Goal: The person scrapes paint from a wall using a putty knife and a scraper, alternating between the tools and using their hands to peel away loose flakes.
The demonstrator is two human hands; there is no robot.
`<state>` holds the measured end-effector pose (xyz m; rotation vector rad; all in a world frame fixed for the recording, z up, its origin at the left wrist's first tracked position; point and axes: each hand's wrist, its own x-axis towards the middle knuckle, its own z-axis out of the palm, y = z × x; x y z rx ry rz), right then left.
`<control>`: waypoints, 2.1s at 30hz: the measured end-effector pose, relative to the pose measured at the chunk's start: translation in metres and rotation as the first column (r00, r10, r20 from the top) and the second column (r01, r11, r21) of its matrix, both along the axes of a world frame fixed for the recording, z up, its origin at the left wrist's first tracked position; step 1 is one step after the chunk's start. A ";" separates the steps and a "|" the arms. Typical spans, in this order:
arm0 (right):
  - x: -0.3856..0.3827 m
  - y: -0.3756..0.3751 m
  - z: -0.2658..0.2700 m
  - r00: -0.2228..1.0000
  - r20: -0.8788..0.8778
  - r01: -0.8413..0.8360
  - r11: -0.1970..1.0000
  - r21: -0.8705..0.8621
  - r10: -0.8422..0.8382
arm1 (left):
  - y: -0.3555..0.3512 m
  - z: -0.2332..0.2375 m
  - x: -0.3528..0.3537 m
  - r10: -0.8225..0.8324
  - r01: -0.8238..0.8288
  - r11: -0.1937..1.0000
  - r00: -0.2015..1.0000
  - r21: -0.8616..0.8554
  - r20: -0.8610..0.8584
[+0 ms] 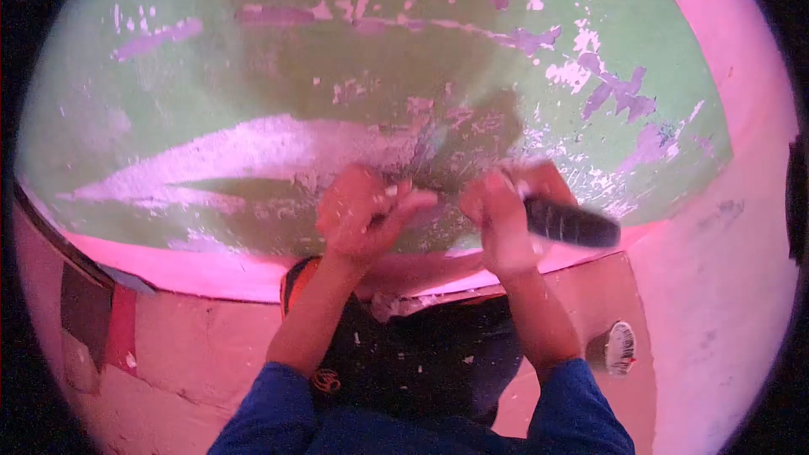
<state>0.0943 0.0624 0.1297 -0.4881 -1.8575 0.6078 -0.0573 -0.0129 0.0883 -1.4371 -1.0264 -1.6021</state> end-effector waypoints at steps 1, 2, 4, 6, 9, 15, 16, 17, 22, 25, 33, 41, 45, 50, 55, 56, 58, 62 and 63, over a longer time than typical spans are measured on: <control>0.021 0.007 -0.017 0.993 0.116 -0.015 1.000 0.015 0.013 | -0.004 -0.003 -0.003 -0.044 0.041 0.995 0.998 -0.086 -0.035; 0.030 -0.004 -0.010 0.989 -0.135 -0.062 0.998 -0.005 0.061 | -0.007 -0.008 -0.006 -0.054 0.051 0.996 0.998 -0.072 -0.042; 0.047 -0.013 -0.018 0.657 -0.664 -0.508 0.861 -0.038 0.358 | -0.008 -0.019 -0.002 -0.066 0.062 0.956 0.998 -0.288 -0.004; 0.071 -0.024 -0.035 0.669 -0.682 -0.459 0.886 -0.069 0.294 | 0.001 -0.011 0.024 -0.147 0.148 0.947 0.989 -0.286 0.026; 0.103 -0.037 -0.069 0.615 -0.722 -0.469 0.883 -0.012 0.317 | 0.012 0.005 0.052 -0.134 0.072 0.940 0.977 -0.332 -0.167; 0.161 -0.083 -0.105 0.858 -0.503 -0.308 0.891 -0.333 0.108 | 0.033 0.009 0.060 0.339 -0.614 0.602 0.775 -0.510 -0.533; 0.168 -0.088 -0.107 0.914 -0.402 -0.259 0.845 -0.468 0.057 | 0.029 -0.004 0.056 0.037 -0.531 0.547 0.787 -0.647 -0.616; 0.170 -0.093 -0.108 0.928 -0.372 -0.203 0.829 -0.521 -0.006 | 0.029 -0.012 0.051 -0.269 -0.482 0.443 0.733 -0.756 -0.625; 0.179 -0.099 -0.106 0.946 -0.318 -0.130 0.828 -0.545 -0.061 | 0.039 0.027 0.041 0.211 -0.621 0.682 0.674 -0.387 -0.708; 0.176 -0.099 -0.086 0.972 -0.236 -0.105 0.900 -0.423 0.003 | 0.049 0.000 0.053 0.171 -0.643 0.602 0.683 -0.474 -0.710; 0.188 -0.106 -0.064 0.926 -0.230 -0.312 0.950 -0.015 0.300 | 0.019 -0.041 0.114 -0.663 0.031 0.066 0.748 -0.997 -0.021; 0.175 -0.109 -0.061 0.983 -0.172 -0.054 0.996 0.074 0.066 | 0.083 0.019 0.098 0.338 -0.644 0.692 0.687 -0.325 -0.643; 0.182 -0.101 -0.064 0.982 -0.168 0.068 0.990 -0.124 -0.089 | 0.077 -0.013 0.090 -0.067 -0.580 0.448 0.737 -0.680 -0.673; 0.187 -0.089 -0.076 0.977 -0.212 -0.005 0.990 -0.137 -0.025 | 0.069 0.010 0.082 -0.086 -0.629 0.532 0.626 -0.566 -0.775; 0.182 -0.086 -0.087 0.934 -0.355 -0.088 0.986 -0.140 0.033 | 0.095 0.040 0.085 0.193 -0.602 0.636 0.730 -0.482 -0.656; 0.178 -0.083 -0.087 0.917 -0.388 -0.127 0.990 -0.060 0.094 | 0.095 0.022 0.083 0.133 -0.567 0.656 0.737 -0.498 -0.663; 0.165 -0.085 -0.090 0.897 -0.410 -0.220 0.972 -0.085 0.168 | 0.083 -0.013 0.091 0.060 -0.709 0.555 0.556 -0.436 -0.829; 0.151 -0.084 -0.085 0.876 -0.427 -0.270 0.961 -0.055 0.222 | 0.059 -0.041 0.082 -0.261 -0.521 0.580 0.608 -0.626 -0.749; 0.148 -0.082 -0.081 0.874 -0.430 -0.267 0.963 -0.033 0.227 | 0.053 -0.026 0.084 -0.275 -0.353 0.625 0.735 -0.696 -0.619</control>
